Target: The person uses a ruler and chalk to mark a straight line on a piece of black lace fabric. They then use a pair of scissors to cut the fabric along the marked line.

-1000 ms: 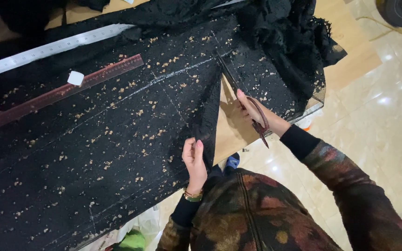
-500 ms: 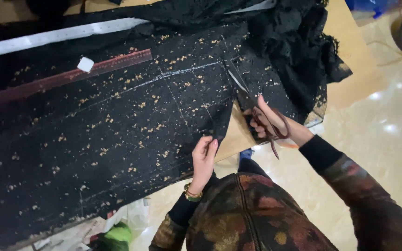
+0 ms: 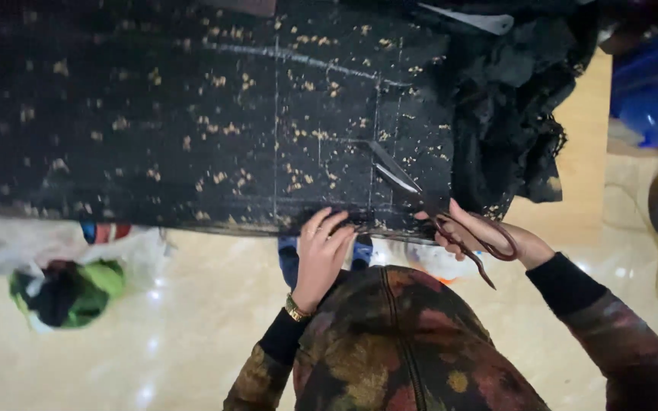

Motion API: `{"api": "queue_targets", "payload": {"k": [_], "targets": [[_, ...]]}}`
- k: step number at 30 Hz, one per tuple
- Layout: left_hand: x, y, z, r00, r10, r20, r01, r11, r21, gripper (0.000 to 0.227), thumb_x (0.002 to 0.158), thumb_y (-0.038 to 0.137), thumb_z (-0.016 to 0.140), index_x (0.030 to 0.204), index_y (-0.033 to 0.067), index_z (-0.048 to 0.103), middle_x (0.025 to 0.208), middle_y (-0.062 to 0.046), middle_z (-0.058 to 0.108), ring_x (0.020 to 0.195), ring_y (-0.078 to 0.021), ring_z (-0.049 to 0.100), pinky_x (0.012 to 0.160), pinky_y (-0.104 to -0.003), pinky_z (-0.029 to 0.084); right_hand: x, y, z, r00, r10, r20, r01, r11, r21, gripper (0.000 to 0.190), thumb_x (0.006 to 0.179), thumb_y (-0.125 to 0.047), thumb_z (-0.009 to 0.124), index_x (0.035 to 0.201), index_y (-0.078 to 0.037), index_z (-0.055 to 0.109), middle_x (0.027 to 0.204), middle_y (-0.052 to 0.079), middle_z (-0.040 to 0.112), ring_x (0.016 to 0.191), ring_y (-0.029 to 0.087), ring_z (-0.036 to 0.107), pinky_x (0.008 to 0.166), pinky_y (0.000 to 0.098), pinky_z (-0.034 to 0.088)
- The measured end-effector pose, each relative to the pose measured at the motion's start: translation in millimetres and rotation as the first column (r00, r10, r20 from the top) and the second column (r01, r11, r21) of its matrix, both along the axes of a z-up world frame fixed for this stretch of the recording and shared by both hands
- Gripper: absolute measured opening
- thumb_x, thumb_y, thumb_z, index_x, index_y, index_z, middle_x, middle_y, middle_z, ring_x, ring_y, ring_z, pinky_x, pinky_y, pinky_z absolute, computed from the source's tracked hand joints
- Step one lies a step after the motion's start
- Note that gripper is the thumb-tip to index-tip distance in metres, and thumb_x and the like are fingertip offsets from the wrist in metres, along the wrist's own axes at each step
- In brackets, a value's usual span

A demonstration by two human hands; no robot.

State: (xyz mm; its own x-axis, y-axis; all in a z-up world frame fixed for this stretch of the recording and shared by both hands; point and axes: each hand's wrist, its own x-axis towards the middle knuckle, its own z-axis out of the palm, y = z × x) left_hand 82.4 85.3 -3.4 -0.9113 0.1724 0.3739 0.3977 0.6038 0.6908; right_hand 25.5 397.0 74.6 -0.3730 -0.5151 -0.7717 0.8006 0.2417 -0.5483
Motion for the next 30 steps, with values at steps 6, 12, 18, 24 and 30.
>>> {"api": "queue_targets", "payload": {"k": [6, 12, 18, 24, 30], "targets": [[30, 36, -30, 0.942, 0.336, 0.019, -0.333, 0.94, -0.074, 0.013, 0.102, 0.02, 0.065, 0.107, 0.0159, 0.076, 0.134, -0.004, 0.063, 0.135, -0.0309, 0.046, 0.11, -0.049, 0.035, -10, 22, 19, 0.942, 0.329, -0.067, -0.328, 0.944, 0.033, 0.081, 0.098, -0.072, 0.018, 0.101, -0.002, 0.058, 0.079, 0.01, 0.052, 0.065, 0.019, 0.047, 0.059, 0.0343, 0.045], [66, 56, -49, 0.734, 0.386, 0.558, -0.659, 0.602, 0.45, 0.034, 0.098, 0.032, 0.073, 0.123, 0.0188, 0.055, 0.132, -0.005, 0.037, 0.134, -0.0302, 0.034, 0.111, -0.057, 0.031, -27, 33, 8, 0.867, 0.481, -0.128, -0.476, 0.877, 0.07, 0.066, 0.099, -0.064, 0.034, 0.099, -0.003, 0.058, 0.07, 0.012, 0.049, 0.061, 0.022, 0.05, 0.043, 0.0304, 0.039], [51, 75, -47, 0.658, -0.254, 0.709, -0.725, 0.039, 0.687, 0.068, 0.098, 0.034, 0.071, 0.143, -0.002, 0.034, 0.144, -0.032, 0.04, 0.134, -0.0495, 0.048, 0.113, -0.063, 0.043, -32, 37, 4, 0.754, 0.63, -0.186, -0.59, 0.774, 0.23, 0.064, 0.098, -0.058, 0.035, 0.12, -0.004, 0.063, 0.081, 0.012, 0.062, 0.067, 0.023, 0.059, 0.053, 0.0323, 0.047], [28, 88, -89, 0.514, -0.125, 0.849, -0.85, 0.057, 0.523, 0.06, 0.087, 0.043, 0.084, 0.107, 0.0101, 0.039, 0.097, -0.002, 0.04, 0.094, -0.0214, 0.063, 0.1, -0.047, 0.055, -41, 37, -8, 0.693, 0.679, -0.243, -0.635, 0.734, 0.239, 0.07, 0.1, -0.052, 0.042, 0.153, -0.006, 0.043, 0.089, 0.008, 0.06, 0.072, 0.016, 0.054, 0.064, 0.0288, 0.047], [33, 92, -142, 0.587, -0.085, 0.805, -0.799, 0.103, 0.593, 0.077, 0.093, 0.037, 0.081, 0.139, -0.005, 0.036, 0.107, -0.006, 0.04, 0.094, -0.0228, 0.063, 0.104, -0.052, 0.054, -42, 4, 21, 0.665, 0.714, -0.216, -0.626, 0.692, 0.359, 0.075, 0.096, -0.055, 0.045, 0.157, -0.012, 0.041, 0.104, 0.013, 0.067, 0.093, 0.024, 0.064, 0.08, 0.0348, 0.053]]}}
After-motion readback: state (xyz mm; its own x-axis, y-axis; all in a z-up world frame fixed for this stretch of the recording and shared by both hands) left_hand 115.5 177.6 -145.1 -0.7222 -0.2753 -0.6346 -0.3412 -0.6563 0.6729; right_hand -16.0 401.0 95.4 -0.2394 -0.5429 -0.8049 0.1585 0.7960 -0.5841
